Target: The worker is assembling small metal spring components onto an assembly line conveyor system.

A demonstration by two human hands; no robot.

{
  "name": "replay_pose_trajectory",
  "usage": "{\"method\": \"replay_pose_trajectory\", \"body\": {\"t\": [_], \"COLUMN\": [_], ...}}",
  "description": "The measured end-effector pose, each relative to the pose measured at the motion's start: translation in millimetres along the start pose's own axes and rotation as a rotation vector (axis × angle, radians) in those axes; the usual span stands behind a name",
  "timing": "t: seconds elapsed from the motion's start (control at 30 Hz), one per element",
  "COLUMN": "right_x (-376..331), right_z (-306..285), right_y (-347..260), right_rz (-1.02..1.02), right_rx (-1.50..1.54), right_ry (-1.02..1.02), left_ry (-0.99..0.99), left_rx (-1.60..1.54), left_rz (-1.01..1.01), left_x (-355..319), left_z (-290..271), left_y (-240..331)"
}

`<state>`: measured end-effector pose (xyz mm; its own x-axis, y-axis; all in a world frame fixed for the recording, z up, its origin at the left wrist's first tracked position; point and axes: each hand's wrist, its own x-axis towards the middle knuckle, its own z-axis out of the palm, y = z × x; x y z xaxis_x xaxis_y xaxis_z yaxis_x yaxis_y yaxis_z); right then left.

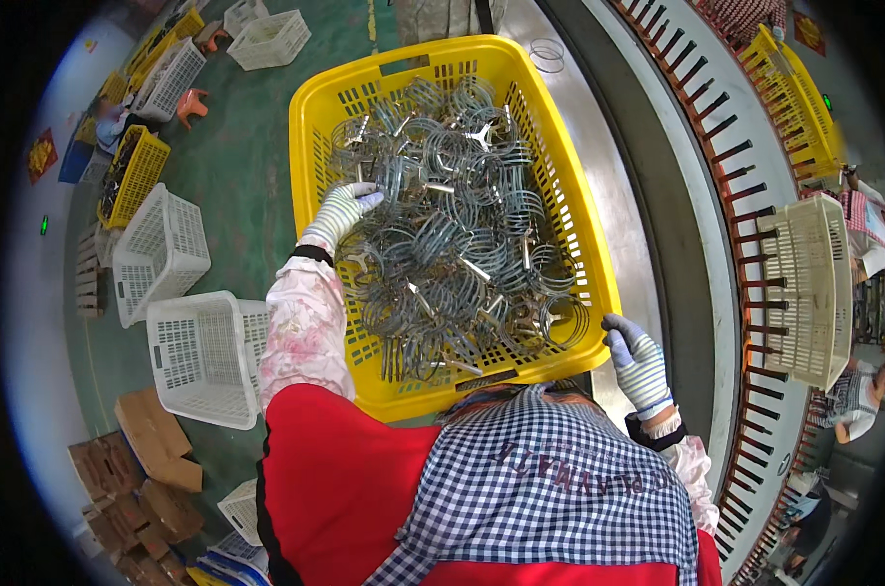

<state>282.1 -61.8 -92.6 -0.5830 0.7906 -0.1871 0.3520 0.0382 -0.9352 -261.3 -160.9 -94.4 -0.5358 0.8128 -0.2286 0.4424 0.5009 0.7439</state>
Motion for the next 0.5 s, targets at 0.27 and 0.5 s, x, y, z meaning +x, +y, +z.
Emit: {"method": "replay_pose_trajectory", "body": {"t": [0.27,0.5], "right_x": [62.3,84.6], "right_z": [-6.7,-7.3], "right_y": [-35.1,-15.5], "right_rz": [-0.163,0.116], "right_rx": [-0.117,0.236], "right_ry": [-0.005,-0.449], "left_ry": [-0.303,-0.666], "left_rx": [-0.031,-0.176], "left_rz": [0.153,0.318], "left_x": [-28.9,-51.1], "left_z": [12.7,89.9], "left_y": [123.0,210.0]}}
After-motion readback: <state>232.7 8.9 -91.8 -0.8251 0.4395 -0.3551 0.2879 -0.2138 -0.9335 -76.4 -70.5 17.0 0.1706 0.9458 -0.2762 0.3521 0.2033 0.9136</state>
